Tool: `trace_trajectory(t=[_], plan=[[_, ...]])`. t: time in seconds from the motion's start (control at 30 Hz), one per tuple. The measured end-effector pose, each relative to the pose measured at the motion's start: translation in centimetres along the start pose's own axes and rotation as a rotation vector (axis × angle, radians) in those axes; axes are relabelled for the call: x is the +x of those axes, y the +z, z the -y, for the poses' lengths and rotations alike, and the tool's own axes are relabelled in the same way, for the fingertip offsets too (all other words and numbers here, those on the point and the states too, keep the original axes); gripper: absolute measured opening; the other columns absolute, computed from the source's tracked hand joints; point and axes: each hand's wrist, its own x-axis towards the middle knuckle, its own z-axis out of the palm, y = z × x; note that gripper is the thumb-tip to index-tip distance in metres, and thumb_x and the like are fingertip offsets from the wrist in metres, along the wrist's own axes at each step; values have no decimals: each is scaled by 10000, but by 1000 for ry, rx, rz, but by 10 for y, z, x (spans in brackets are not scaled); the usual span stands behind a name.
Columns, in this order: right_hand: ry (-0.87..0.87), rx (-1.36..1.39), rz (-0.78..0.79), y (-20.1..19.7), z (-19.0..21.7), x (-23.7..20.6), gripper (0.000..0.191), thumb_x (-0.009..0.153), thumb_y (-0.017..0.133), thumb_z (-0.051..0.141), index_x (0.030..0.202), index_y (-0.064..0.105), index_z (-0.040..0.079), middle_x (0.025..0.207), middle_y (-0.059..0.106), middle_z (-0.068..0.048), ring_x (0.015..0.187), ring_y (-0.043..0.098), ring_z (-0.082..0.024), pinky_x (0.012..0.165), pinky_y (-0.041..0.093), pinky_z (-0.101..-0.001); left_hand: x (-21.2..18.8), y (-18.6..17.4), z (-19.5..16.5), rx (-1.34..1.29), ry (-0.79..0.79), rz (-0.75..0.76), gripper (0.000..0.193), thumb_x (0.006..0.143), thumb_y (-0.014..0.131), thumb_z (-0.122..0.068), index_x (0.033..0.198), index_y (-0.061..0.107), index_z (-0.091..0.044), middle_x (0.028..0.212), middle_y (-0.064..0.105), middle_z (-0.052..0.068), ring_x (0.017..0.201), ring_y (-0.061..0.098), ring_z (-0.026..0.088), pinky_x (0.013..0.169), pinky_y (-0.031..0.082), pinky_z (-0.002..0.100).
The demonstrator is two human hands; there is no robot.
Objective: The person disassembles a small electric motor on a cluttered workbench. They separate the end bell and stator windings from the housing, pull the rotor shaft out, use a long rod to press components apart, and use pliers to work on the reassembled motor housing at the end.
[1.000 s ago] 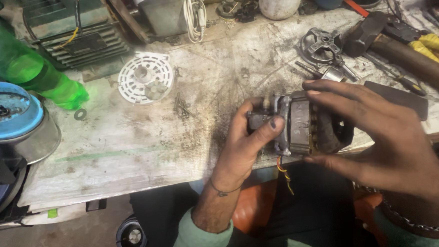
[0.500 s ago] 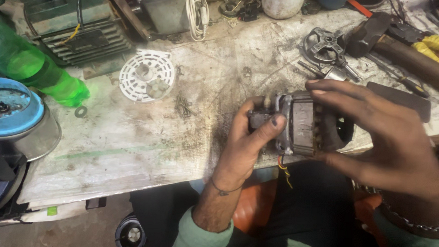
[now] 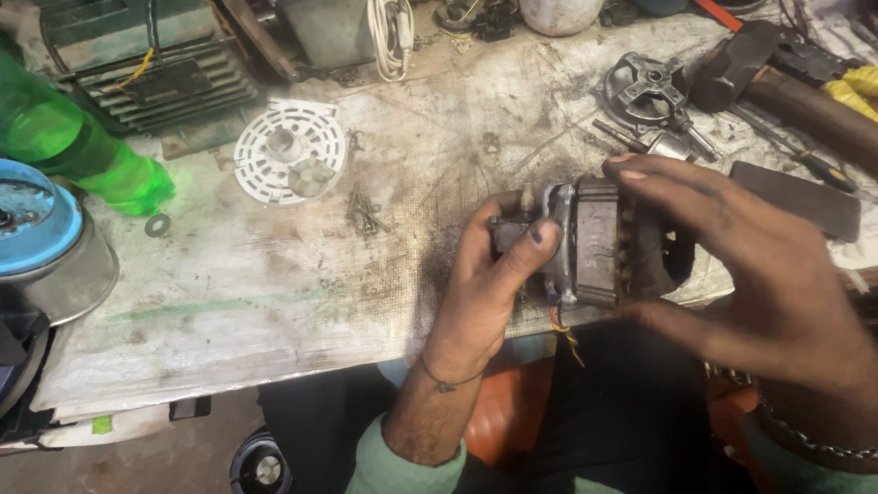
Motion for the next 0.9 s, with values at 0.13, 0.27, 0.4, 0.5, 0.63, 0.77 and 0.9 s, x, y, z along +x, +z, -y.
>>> trace_trajectory(t=[0.13, 0.27, 0.4, 0.5, 0.63, 0.77, 0.9], plan=[[-8, -2, 3, -2, -3, -1, 938, 665, 858, 248, 1482, 447, 40, 1476, 557, -188, 1384, 558, -370, 1163, 480, -508, -1, 2, -2, -13, 12, 2, 713, 919, 769, -453, 1328, 500, 65, 1026, 680, 143, 981, 690, 218, 859, 611, 370], [21, -26, -4, -2, -2, -1, 958, 633, 874, 274, 1469, 469, 39, 1459, 575, -182, 1371, 571, -355, 1157, 489, -498, -1, 2, -1, -34, 34, 8, 691, 925, 780, -439, 1322, 509, 57, 1056, 683, 126, 1023, 673, 204, 930, 586, 358], [44, -30, -27, -2, 1, -2, 961, 608, 880, 258, 1453, 482, 32, 1442, 582, -203, 1361, 576, -358, 1158, 490, -502, 1, 1, 1, -47, 42, 30, 669, 933, 788, -446, 1287, 532, 60, 1051, 672, 116, 1037, 666, 211, 951, 586, 381], [63, 18, -32, -3, 2, -1, 959, 603, 865, 220, 1456, 477, 19, 1445, 580, -219, 1367, 569, -373, 1172, 482, -516, 1, 0, 2, -35, 15, -6, 672, 903, 785, -466, 1291, 528, 20, 1027, 676, 113, 1026, 669, 210, 949, 591, 383], [41, 4, -29, -2, 3, 0, 955, 604, 873, 236, 1454, 489, 31, 1440, 586, -211, 1355, 586, -362, 1151, 505, -494, 1, -1, 2, -27, 19, 11, 679, 912, 776, -483, 1275, 530, 36, 1045, 667, 114, 1030, 670, 219, 922, 602, 394], [41, 20, -27, -1, 2, -1, 945, 610, 873, 238, 1448, 488, 32, 1436, 582, -218, 1337, 593, -357, 1117, 526, -475, 1, -2, 2, -2, 4, 2, 695, 904, 769, -491, 1278, 526, 42, 1021, 666, 135, 992, 674, 231, 872, 610, 394], [10, -25, -26, 1, -2, -2, 957, 609, 883, 259, 1449, 485, 32, 1435, 579, -219, 1331, 596, -359, 1119, 527, -480, 1, -2, 3, 0, -19, -20, 718, 879, 766, -506, 1287, 514, 28, 1014, 668, 145, 976, 684, 236, 832, 624, 386]])
